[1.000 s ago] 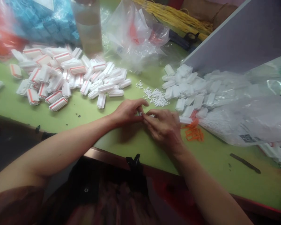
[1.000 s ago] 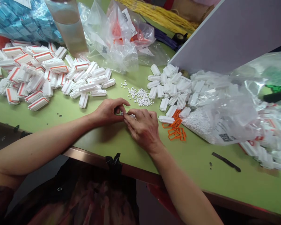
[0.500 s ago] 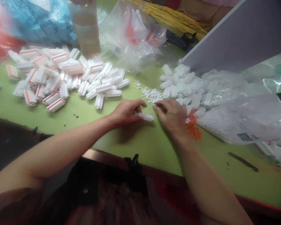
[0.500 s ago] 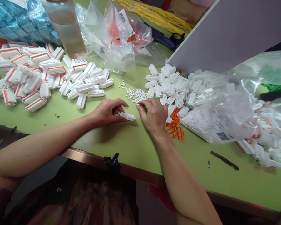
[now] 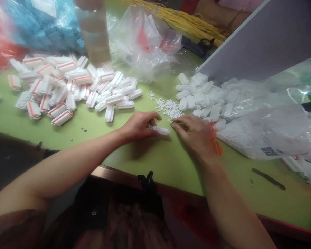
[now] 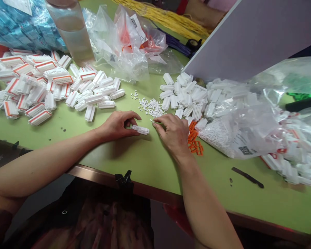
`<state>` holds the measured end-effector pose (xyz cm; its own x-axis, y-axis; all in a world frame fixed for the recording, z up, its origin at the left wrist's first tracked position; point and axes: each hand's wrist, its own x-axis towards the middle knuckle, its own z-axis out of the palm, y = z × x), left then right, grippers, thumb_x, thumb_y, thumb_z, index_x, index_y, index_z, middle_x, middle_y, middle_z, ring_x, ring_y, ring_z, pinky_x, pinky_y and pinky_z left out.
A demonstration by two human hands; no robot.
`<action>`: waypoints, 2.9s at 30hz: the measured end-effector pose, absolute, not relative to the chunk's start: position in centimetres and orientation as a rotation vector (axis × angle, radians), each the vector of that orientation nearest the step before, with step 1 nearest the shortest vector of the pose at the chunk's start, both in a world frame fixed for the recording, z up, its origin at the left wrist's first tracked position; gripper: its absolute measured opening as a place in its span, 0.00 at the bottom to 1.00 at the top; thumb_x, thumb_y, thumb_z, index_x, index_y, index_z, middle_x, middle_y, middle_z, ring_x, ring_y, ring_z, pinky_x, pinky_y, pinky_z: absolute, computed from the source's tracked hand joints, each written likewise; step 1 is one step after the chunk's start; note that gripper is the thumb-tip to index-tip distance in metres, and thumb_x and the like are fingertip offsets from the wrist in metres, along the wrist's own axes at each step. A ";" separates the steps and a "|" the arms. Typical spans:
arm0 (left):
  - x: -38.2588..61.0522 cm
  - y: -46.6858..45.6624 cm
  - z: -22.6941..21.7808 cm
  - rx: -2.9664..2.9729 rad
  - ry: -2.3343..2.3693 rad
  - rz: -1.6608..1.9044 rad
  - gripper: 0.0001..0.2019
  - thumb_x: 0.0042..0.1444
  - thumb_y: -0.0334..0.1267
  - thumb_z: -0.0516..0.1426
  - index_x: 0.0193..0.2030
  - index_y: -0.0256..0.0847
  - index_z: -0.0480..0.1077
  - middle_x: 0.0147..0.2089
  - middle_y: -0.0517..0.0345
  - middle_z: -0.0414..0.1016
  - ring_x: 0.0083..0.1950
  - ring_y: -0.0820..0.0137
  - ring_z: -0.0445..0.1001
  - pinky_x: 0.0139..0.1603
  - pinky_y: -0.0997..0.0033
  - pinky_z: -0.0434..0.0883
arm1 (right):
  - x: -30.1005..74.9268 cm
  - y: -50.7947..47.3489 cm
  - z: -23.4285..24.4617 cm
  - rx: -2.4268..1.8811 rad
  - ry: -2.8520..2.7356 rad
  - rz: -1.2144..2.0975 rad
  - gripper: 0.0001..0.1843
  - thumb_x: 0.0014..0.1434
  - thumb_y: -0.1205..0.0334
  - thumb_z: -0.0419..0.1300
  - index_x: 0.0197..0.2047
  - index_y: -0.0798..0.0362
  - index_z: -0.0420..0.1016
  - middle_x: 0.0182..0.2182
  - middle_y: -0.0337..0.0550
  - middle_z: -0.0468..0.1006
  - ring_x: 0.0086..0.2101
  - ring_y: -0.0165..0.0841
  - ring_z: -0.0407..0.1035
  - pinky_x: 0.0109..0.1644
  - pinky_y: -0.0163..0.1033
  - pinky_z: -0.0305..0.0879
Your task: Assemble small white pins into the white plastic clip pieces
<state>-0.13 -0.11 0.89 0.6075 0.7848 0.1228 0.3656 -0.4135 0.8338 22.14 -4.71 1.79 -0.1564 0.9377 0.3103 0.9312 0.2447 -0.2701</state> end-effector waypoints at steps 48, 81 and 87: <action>-0.1 0.0 0.9 2.015 0.892 0.645 0.20 0.44 0.40 0.67 0.44 0.38 0.71 0.34 0.60 0.77 0.30 0.76 0.68 0.32 0.76 0.62 | 21.1 -5.9 2.8 -1.586 -1.952 0.014 0.10 0.63 0.56 0.57 0.40 0.48 0.78 0.37 0.43 0.78 0.36 0.35 0.71 0.40 0.43 0.62; 0.0 -0.1 0.4 2.005 0.892 0.675 0.19 0.46 0.43 0.65 0.44 0.39 0.71 0.33 0.61 0.77 0.31 0.76 0.70 0.33 0.76 0.62 | 18.1 -6.0 2.1 -1.406 -2.232 -0.117 0.10 0.65 0.58 0.54 0.35 0.45 0.76 0.34 0.38 0.77 0.36 0.33 0.69 0.43 0.45 0.54; 0.0 -0.1 0.3 2.011 0.883 0.687 0.18 0.47 0.40 0.65 0.44 0.39 0.71 0.33 0.62 0.76 0.30 0.77 0.69 0.33 0.77 0.63 | 18.4 -6.9 2.5 -1.305 -2.363 -0.295 0.08 0.62 0.59 0.58 0.44 0.43 0.77 0.37 0.39 0.79 0.36 0.33 0.68 0.43 0.45 0.53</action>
<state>0.02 -0.07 0.31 0.6061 0.7813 0.1490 0.3365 -0.4217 0.8420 18.35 -6.94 2.47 -0.4692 0.7542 0.4593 0.8439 0.5361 -0.0182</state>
